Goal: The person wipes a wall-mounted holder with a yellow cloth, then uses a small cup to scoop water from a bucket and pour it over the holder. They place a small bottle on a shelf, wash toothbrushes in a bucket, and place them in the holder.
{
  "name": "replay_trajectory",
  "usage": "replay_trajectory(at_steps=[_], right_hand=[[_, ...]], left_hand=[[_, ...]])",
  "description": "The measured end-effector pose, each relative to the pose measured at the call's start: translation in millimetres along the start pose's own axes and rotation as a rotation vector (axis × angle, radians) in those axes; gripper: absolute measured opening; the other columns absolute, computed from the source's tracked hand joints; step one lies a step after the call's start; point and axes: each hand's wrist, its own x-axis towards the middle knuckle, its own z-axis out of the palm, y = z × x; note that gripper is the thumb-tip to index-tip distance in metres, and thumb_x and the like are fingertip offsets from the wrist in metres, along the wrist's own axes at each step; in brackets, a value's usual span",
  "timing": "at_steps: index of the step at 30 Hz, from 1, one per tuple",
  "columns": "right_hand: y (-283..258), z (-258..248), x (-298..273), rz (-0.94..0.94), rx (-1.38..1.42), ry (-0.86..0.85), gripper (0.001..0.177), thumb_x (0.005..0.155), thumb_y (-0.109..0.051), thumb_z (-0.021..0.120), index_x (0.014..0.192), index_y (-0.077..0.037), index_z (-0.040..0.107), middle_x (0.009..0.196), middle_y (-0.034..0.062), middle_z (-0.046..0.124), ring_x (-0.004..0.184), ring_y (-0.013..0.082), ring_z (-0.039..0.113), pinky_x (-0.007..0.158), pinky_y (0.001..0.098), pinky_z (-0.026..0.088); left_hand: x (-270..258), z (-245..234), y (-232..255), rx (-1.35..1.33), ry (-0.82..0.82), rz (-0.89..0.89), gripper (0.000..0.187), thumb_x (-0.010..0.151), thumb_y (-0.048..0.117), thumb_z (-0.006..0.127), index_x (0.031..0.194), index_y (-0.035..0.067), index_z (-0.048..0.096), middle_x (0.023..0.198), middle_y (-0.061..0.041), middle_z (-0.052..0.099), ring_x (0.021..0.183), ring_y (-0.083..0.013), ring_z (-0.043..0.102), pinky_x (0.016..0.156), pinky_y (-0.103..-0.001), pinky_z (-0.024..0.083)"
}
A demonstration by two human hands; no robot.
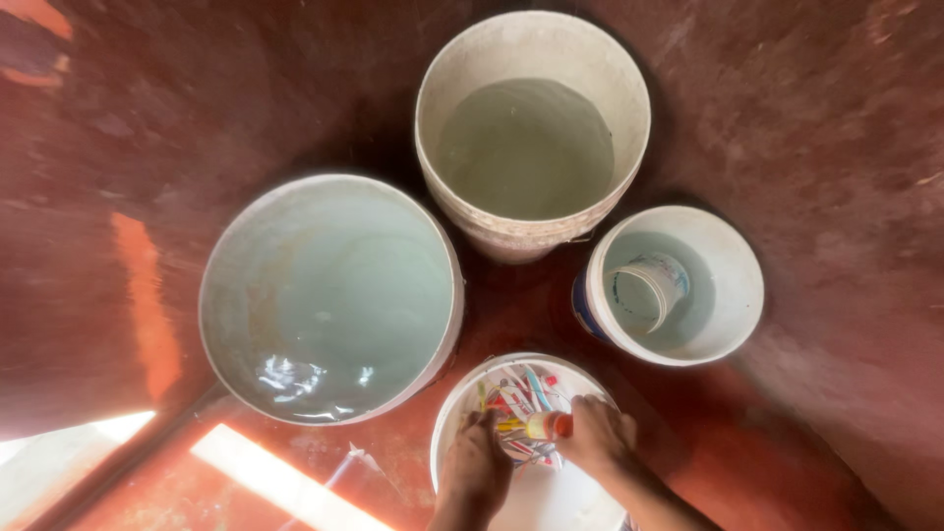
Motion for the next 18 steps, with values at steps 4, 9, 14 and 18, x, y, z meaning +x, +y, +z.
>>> replay_trajectory(at_steps=[4,9,14,18], right_hand=[[-5.2,-53.3,-31.7,0.035,0.009,-0.031,0.045,0.081,-0.042,0.079,0.109,-0.011,0.064,0.117,0.0073,0.070,0.108,0.0226,0.071,0.089,0.0430,0.056],[-7.7,-135.0,-76.9,-0.018,0.102,0.058,0.046,0.077,-0.041,0.081,0.112,-0.015,0.064,0.115,0.0064,0.071,0.107,0.0270,0.070,0.090,0.0463,0.055],[-7.4,-205.9,-122.5,-0.178,0.187,0.348,0.044,0.073,-0.037,0.082,0.106,-0.013,0.066,0.115,0.0074,0.070,0.103,0.0299,0.070,0.085,0.0453,0.056],[-19.8,-278.7,-147.5,-0.279,0.249,0.532,0.047,0.073,-0.035,0.082,0.109,-0.011,0.065,0.113,0.0086,0.070,0.099,0.0309,0.071,0.081,0.0449,0.056]], left_hand=[[-21.7,-8.7,1.0,0.008,-0.031,-0.015,0.039,0.092,0.003,0.050,0.129,0.005,0.062,0.134,-0.018,0.061,0.124,-0.0380,0.059,0.106,-0.045,0.047],[-36.3,-52.6,45.5,0.015,0.032,0.115,0.045,0.083,-0.002,0.055,0.124,0.009,0.069,0.131,-0.018,0.065,0.124,-0.0351,0.062,0.109,-0.042,0.048],[-80.8,-138.4,125.9,0.015,0.137,0.162,0.038,0.089,0.000,0.052,0.121,0.010,0.070,0.132,-0.016,0.062,0.119,-0.0366,0.061,0.100,-0.045,0.049],[-111.5,-199.6,183.6,-0.083,0.195,0.216,0.045,0.086,-0.003,0.048,0.121,0.012,0.071,0.130,-0.012,0.067,0.117,-0.0316,0.066,0.101,-0.041,0.052]])
